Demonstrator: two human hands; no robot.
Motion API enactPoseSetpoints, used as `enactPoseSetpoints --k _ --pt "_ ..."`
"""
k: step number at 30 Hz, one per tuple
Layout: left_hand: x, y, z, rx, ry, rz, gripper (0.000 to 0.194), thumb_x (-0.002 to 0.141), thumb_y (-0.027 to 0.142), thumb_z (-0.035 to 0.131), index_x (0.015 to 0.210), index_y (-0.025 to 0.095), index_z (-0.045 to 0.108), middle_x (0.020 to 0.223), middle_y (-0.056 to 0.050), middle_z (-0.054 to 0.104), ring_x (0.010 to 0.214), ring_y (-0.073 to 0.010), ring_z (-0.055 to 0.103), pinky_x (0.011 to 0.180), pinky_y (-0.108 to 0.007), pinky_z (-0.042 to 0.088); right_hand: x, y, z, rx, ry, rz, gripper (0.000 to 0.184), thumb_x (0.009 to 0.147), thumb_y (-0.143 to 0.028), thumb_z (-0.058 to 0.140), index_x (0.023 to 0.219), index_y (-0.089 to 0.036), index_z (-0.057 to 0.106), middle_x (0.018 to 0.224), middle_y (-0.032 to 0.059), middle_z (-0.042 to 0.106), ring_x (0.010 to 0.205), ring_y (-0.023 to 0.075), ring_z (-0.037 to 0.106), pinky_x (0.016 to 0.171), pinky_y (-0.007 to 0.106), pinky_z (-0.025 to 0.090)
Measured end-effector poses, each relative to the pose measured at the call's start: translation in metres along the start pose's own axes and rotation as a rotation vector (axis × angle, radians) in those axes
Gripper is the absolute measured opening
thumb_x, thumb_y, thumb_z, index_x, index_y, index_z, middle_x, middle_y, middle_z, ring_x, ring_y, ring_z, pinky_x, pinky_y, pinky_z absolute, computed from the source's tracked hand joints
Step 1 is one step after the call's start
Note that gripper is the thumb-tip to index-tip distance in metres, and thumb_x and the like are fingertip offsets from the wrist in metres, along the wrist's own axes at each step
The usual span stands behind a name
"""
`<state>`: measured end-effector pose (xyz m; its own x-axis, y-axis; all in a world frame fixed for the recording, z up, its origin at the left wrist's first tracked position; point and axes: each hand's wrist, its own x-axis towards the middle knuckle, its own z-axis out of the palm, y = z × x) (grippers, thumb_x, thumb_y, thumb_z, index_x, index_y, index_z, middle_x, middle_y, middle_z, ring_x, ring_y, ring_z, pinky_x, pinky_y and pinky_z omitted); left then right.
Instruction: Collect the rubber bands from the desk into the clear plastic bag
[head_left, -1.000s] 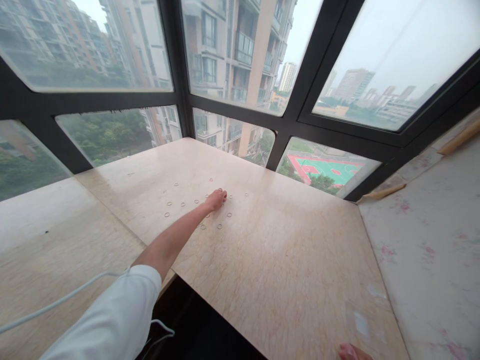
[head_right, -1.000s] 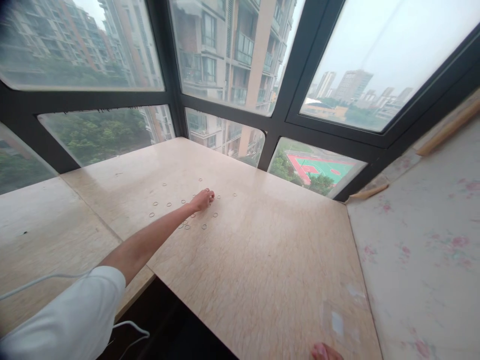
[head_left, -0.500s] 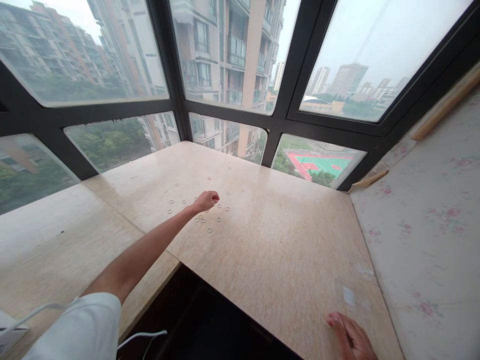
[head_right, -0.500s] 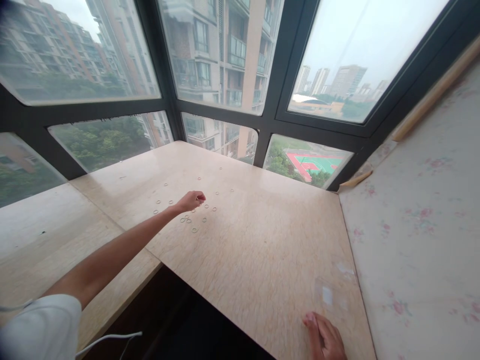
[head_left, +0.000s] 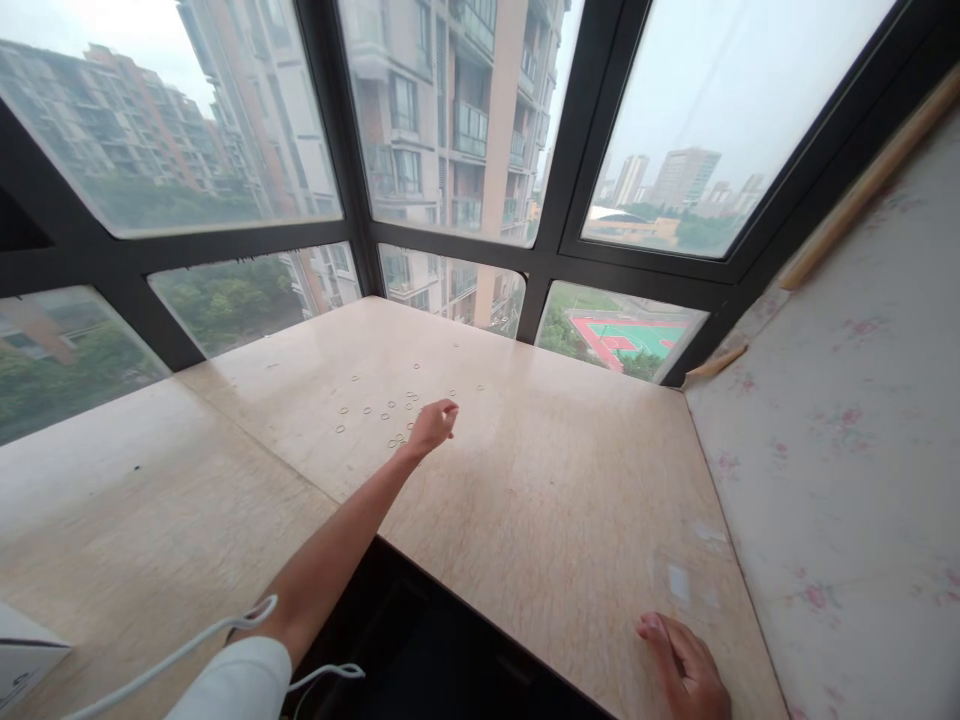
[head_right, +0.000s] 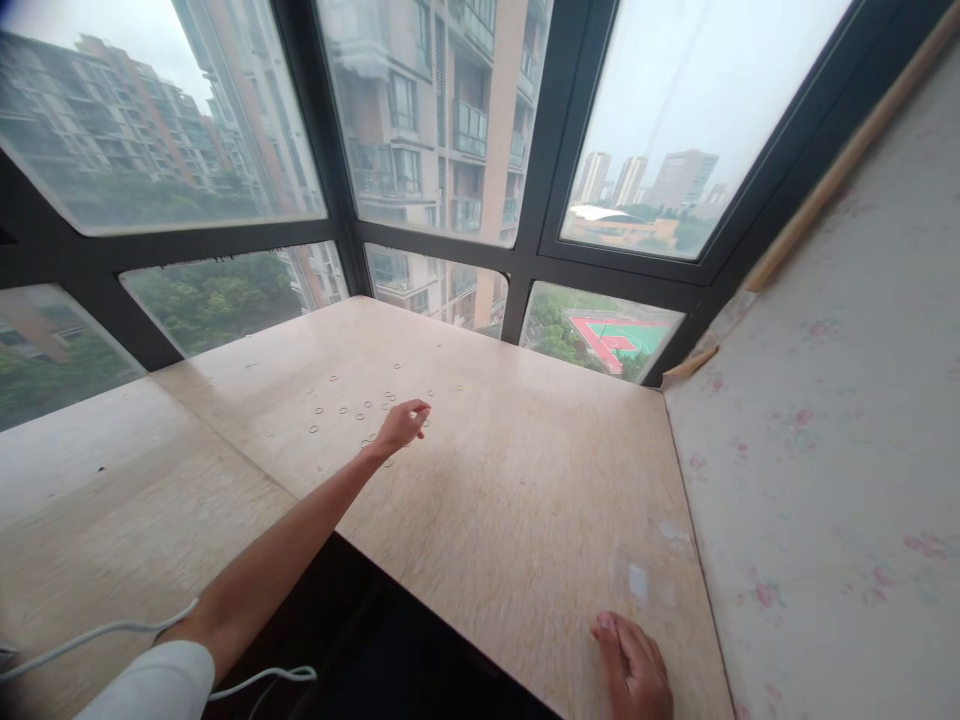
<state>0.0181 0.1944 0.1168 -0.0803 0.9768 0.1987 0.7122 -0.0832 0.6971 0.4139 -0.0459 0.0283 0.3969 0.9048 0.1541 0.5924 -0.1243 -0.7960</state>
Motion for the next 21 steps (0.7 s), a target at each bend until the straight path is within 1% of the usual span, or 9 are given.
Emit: enactPoseSetpoints --k 2,4,7,10,12,14,15,17,21 --pt "-0.008 -0.006 -0.001 -0.016 0.1 -0.102 0.024 0.087 0.023 0.046 0.096 0.017 0.067 0.089 -0.004 0.07 0.05 -0.0112 0.062 0.065 -0.025 0.045 -0.001 -0.002 0.0 -0.001 0.005 -0.014 0.059 0.071 -0.074 0.05 0.075 -0.018 0.07 0.086 0.0117 0.07 0.089 0.0305 0.061 0.087 0.047 0.045" --pt "-0.025 -0.006 0.006 -0.021 0.141 -0.095 0.022 0.086 0.022 0.047 0.092 0.018 0.068 0.087 -0.004 0.071 0.055 -0.0125 0.063 0.065 -0.025 0.045 -0.001 -0.004 0.0 -0.004 0.012 -0.019 0.059 0.072 -0.073 0.049 0.075 -0.019 0.07 0.086 0.0115 0.07 0.089 0.0304 0.06 0.086 0.046 0.045" --pt "-0.06 0.01 0.034 -0.082 0.094 0.042 0.02 0.085 0.022 0.049 0.092 0.019 0.068 0.084 -0.004 0.071 0.063 -0.0145 0.063 0.064 -0.026 0.046 -0.002 -0.005 0.001 -0.009 0.019 -0.035 0.057 0.073 -0.071 0.05 0.077 -0.018 0.07 0.087 0.0112 0.07 0.089 0.0298 0.06 0.087 0.046 0.044" --pt "-0.095 0.037 0.07 -0.153 0.083 0.091 0.021 0.085 0.02 0.049 0.094 0.017 0.067 0.083 -0.006 0.07 0.067 -0.0162 0.061 0.065 -0.028 0.047 -0.003 -0.007 0.002 -0.02 0.017 -0.07 0.053 0.076 -0.067 0.051 0.078 -0.018 0.07 0.088 0.011 0.069 0.09 0.0289 0.059 0.086 0.044 0.044" --pt "-0.114 0.053 0.092 -0.166 0.01 0.134 0.023 0.086 0.02 0.048 0.098 0.016 0.067 0.082 -0.006 0.069 0.068 -0.0166 0.061 0.067 -0.028 0.047 -0.003 -0.009 0.001 -0.031 0.02 -0.097 0.049 0.079 -0.064 0.051 0.078 -0.018 0.069 0.087 0.0109 0.069 0.089 0.028 0.059 0.085 0.043 0.044" --pt "-0.127 0.061 0.106 -0.161 -0.059 0.163 0.024 0.086 0.021 0.049 0.101 0.017 0.067 0.081 -0.006 0.069 0.068 -0.0169 0.061 0.067 -0.029 0.047 -0.003 -0.011 0.0 -0.042 0.022 -0.124 0.046 0.083 -0.06 0.049 0.077 -0.018 0.069 0.086 0.0108 0.069 0.088 0.0269 0.059 0.084 0.041 0.044" --pt "-0.131 0.062 0.11 -0.167 -0.075 0.166 0.024 0.085 0.022 0.05 0.101 0.017 0.067 0.082 -0.006 0.069 0.069 -0.0169 0.062 0.068 -0.029 0.047 -0.003 -0.013 0.0 -0.05 0.022 -0.137 0.045 0.084 -0.058 0.048 0.076 -0.018 0.069 0.086 0.0107 0.069 0.088 0.0265 0.059 0.083 0.041 0.044" --pt "-0.134 0.06 0.112 -0.226 -0.064 0.146 0.022 0.084 0.024 0.05 0.097 0.018 0.067 0.083 -0.006 0.069 0.071 -0.0171 0.062 0.07 -0.03 0.048 -0.004 -0.017 -0.001 -0.083 0.021 -0.162 0.043 0.086 -0.054 0.047 0.076 -0.018 0.068 0.087 0.0104 0.069 0.088 0.0258 0.058 0.083 0.04 0.044" --pt "-0.133 0.052 0.103 -0.478 -0.001 0.051 0.02 0.084 0.03 0.052 0.09 0.018 0.067 0.084 -0.007 0.069 0.074 -0.017 0.063 0.068 -0.029 0.049 -0.008 -0.036 0.005 -0.145 -0.035 -0.229 0.037 0.091 -0.045 0.043 0.077 -0.019 0.067 0.086 0.0084 0.068 0.085 0.0234 0.057 0.081 0.038 0.043"
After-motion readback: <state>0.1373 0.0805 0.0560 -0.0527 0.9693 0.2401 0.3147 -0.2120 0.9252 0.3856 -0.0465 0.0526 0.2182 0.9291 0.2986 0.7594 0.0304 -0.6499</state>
